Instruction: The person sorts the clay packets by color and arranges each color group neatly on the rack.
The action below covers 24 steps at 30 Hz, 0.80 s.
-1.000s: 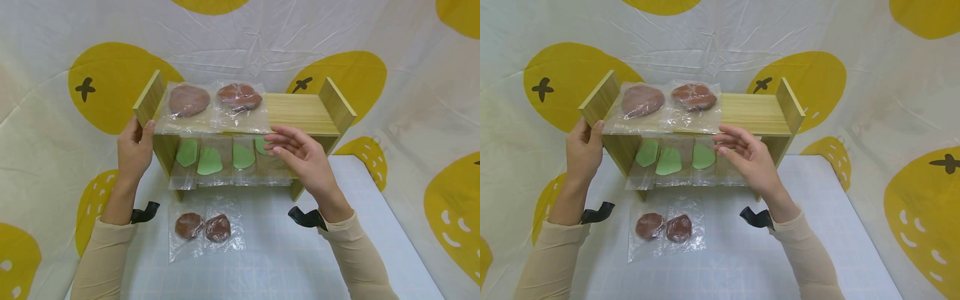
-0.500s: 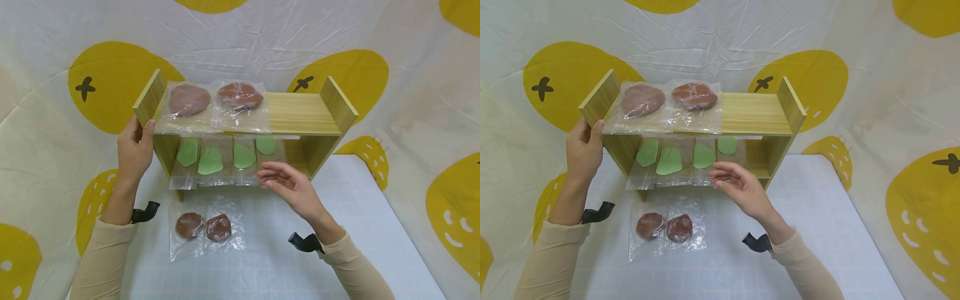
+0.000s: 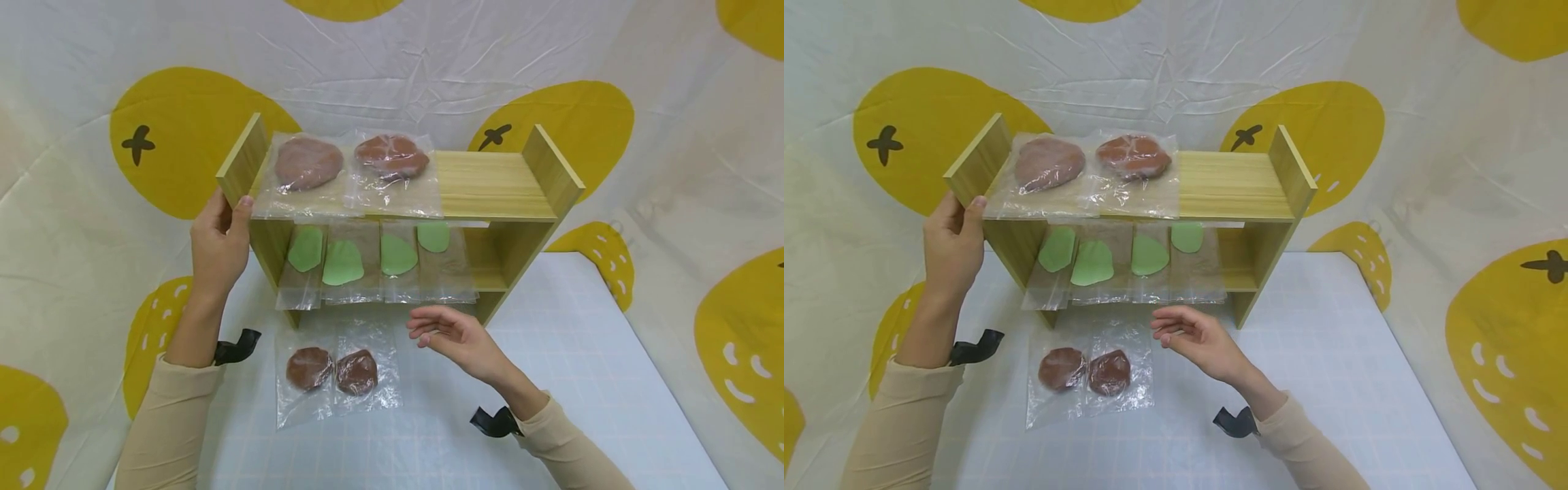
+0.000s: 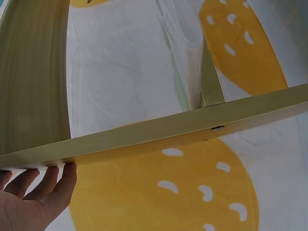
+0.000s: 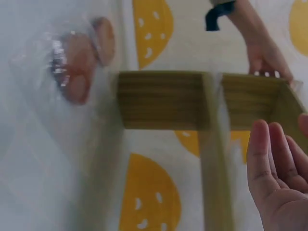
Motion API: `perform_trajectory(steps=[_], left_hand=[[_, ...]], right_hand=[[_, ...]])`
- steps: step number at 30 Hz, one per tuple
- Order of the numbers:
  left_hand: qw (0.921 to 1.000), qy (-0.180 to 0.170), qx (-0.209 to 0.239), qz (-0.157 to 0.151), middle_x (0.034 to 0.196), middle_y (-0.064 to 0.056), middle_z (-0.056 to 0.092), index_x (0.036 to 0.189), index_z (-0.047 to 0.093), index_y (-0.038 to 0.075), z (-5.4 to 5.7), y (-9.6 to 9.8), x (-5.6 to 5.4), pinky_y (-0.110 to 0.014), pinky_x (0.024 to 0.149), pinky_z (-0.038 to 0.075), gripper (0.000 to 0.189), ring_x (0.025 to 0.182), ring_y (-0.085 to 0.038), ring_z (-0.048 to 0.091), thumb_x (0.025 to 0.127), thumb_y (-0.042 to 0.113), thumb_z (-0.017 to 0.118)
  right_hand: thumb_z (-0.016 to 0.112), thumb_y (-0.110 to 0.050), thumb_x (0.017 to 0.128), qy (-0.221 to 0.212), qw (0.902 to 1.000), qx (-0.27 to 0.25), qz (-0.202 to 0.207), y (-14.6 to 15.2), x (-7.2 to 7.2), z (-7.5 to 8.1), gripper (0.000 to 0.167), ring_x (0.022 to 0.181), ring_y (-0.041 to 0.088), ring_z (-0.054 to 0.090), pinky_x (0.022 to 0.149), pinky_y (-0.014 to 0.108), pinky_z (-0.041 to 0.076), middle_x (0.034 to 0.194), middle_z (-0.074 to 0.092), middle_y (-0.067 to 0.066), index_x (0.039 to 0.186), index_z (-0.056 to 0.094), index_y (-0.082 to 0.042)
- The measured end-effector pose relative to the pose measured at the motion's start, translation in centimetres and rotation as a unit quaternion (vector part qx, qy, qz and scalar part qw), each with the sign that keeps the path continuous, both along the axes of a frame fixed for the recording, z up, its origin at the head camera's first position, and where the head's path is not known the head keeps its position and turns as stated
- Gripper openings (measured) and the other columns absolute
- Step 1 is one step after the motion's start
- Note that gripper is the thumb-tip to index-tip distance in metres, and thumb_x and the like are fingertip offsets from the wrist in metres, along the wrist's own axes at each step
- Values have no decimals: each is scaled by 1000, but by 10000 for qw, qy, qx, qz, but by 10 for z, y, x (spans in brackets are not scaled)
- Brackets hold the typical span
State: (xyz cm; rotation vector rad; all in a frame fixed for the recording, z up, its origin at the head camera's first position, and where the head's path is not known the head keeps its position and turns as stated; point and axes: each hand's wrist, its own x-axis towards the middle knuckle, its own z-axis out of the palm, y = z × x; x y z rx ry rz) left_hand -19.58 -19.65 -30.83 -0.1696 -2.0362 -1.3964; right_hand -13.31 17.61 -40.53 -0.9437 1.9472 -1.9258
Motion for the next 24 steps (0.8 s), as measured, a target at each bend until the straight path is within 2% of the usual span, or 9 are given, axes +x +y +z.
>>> perform_trajectory(steps=[6,10,18,20,24], left_hand=[[10000,13,23,-11,123,-9,66,136,62,13,-1,0,0,-24,86,53,37,100,-13,62,103,27,57],[10000,8,6,13,124,-9,66,136,62,14,-1,0,0,-25,87,52,37,100,-14,62,103,28,57],[10000,-31,1,20,125,-8,66,138,62,15,-1,0,0,-25,87,53,38,100,-14,62,103,29,57],[10000,-59,-6,35,127,-7,66,139,61,16,-1,0,0,-26,88,53,39,101,-14,62,103,29,56],[9999,-133,-22,85,128,-6,65,140,60,18,-1,0,1,-28,90,53,40,103,-14,62,103,31,56]], right_hand=[[60,-1,99,-301,9979,563,90,0,0,-28,35,111,39,61,92,43,52,124,63,16,134,57,0],[58,-3,100,-489,9953,834,29,-2,-4,-46,34,109,43,62,87,45,54,123,64,18,134,57,2],[58,-5,101,-922,9913,927,-161,-7,-16,-79,39,109,48,60,85,41,56,124,58,34,135,51,11],[57,-4,101,-1048,9899,936,-195,-8,-19,-87,40,111,52,58,85,41,56,126,56,35,137,50,12],[57,-2,98,-1248,9858,1038,-420,-13,-26,-101,42,110,48,60,84,40,56,127,57,33,137,50,11]])
